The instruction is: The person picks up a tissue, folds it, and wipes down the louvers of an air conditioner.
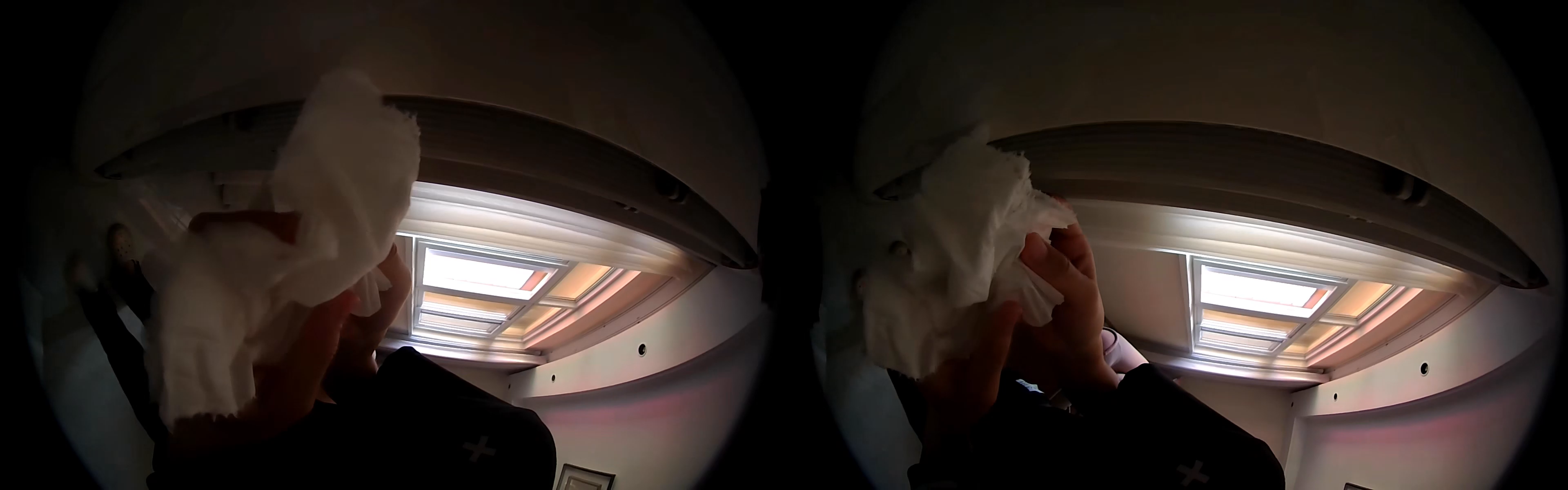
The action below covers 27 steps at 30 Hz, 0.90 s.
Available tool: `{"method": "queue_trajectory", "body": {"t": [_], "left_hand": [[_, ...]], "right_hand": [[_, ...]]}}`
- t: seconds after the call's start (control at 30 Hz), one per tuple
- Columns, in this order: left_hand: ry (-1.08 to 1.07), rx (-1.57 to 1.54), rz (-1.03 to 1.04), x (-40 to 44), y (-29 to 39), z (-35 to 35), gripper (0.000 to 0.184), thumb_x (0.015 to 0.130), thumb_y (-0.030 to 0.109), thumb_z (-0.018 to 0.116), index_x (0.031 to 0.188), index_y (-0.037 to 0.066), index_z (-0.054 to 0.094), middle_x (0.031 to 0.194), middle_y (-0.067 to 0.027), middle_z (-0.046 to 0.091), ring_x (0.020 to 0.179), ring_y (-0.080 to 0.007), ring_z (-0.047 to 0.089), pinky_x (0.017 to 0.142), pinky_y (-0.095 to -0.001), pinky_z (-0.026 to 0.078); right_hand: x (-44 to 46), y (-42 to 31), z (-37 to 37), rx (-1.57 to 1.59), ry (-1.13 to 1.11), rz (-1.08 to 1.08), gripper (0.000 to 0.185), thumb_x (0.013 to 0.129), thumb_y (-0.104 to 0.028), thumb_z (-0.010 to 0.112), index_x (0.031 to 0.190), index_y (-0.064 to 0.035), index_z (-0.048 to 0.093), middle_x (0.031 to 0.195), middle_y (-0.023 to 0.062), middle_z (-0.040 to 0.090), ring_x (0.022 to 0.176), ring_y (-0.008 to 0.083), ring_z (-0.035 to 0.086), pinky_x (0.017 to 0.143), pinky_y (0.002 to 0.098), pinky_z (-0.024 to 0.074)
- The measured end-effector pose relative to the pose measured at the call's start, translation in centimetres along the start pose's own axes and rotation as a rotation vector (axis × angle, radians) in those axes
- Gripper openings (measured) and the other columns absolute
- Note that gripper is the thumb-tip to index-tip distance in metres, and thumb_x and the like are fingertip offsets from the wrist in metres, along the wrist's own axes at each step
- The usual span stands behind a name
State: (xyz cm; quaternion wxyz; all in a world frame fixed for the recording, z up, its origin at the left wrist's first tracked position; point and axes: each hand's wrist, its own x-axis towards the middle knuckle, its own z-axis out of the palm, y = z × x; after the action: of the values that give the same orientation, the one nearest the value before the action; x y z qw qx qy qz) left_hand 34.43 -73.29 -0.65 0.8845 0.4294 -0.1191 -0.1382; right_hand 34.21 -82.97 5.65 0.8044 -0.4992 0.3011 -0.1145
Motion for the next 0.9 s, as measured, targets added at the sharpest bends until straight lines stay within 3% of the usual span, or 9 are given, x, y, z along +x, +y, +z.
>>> {"method": "queue_trajectory", "body": {"t": [0.33,0.43,0.5,0.63,0.7,0.77,0.87,0.9], "left_hand": [[0.058,-0.086,-0.196,-0.1,0.9,2.4,0.051,0.066,0.008,0.065,0.109,-0.003,0.039,0.107,-0.0142,0.045,0.098,-0.0216,0.046,0.08,-0.0307,0.041],[0.105,-0.141,-0.241,-0.6,1.3,2.9,0.048,0.067,0.007,0.063,0.108,-0.003,0.04,0.106,-0.0135,0.046,0.096,-0.0204,0.047,0.078,-0.03,0.042],[0.12,-0.15,-0.219,-0.8,2.2,3.7,0.046,0.068,0.007,0.063,0.108,-0.002,0.041,0.105,-0.013,0.047,0.095,-0.0197,0.048,0.077,-0.0295,0.043],[0.143,-0.049,0.016,0.8,4.6,6.8,0.042,0.069,0.006,0.061,0.106,-0.001,0.043,0.104,-0.0121,0.048,0.093,-0.0182,0.05,0.075,-0.0285,0.044],[0.147,0.201,0.31,2.8,4.7,9.1,0.028,0.072,0.005,0.057,0.099,0.0,0.052,0.101,-0.0093,0.051,0.088,-0.0153,0.053,0.071,-0.0261,0.046],[0.153,0.345,0.456,4.1,5.4,11.1,0.023,0.073,0.005,0.055,0.095,0.001,0.056,0.1,-0.0079,0.053,0.085,-0.0139,0.055,0.069,-0.0249,0.047],[0.329,0.525,0.559,6.4,6.2,13.5,0.025,0.071,0.003,0.055,0.095,-0.001,0.054,0.086,-0.0072,0.057,0.074,-0.0139,0.058,0.062,-0.0239,0.049],[0.384,0.334,0.604,7.4,5.9,14.4,0.021,0.066,0.006,0.058,0.085,0.0,0.054,0.076,-0.0104,0.055,0.064,-0.018,0.055,0.055,-0.0273,0.045]], "right_hand": [[-1.6,-2.9,-0.1,-0.036,-0.106,-0.087,0.024,0.078,-0.014,0.049,0.097,0.0006,0.048,0.096,0.0132,0.051,0.09,0.0181,0.049,0.076,0.0278,0.0395],[-1.7,-3.2,-1.8,0.072,-0.297,-0.039,0.023,0.078,-0.014,0.05,0.095,0.0017,0.05,0.098,0.0143,0.051,0.092,0.0178,0.048,0.075,0.0272,0.0396],[-1.7,-3.7,-3.6,0.048,-0.273,-0.063,0.023,0.079,-0.013,0.049,0.096,0.0015,0.049,0.096,0.0135,0.052,0.089,0.0173,0.049,0.073,0.0268,0.0406],[-1.4,-4.7,-6.3,-0.071,-0.149,-0.179,0.023,0.079,-0.011,0.046,0.099,0.0006,0.046,0.089,0.0104,0.054,0.079,0.0154,0.054,0.065,0.0249,0.0443],[-1.8,-5.4,-7.7,-0.019,-0.212,-0.182,0.025,0.08,-0.011,0.044,0.102,0.0018,0.045,0.09,0.0107,0.054,0.078,0.0162,0.054,0.065,0.0246,0.0449],[-2.1,-6.1,-8.6,0.015,-0.259,-0.18,0.026,0.081,-0.011,0.042,0.104,0.0027,0.043,0.091,0.0113,0.054,0.079,0.0171,0.055,0.065,0.0244,0.0452],[-2.7,-7.2,-8.3,-0.036,-0.257,-0.239,0.029,0.082,-0.012,0.04,0.107,0.004,0.041,0.092,0.0124,0.054,0.08,0.0186,0.055,0.066,0.0256,0.0456],[-3.0,-7.6,-8.3,-0.054,-0.254,-0.256,0.03,0.083,-0.012,0.04,0.107,0.0043,0.04,0.092,0.0127,0.054,0.08,0.019,0.055,0.066,0.026,0.0458]]}}
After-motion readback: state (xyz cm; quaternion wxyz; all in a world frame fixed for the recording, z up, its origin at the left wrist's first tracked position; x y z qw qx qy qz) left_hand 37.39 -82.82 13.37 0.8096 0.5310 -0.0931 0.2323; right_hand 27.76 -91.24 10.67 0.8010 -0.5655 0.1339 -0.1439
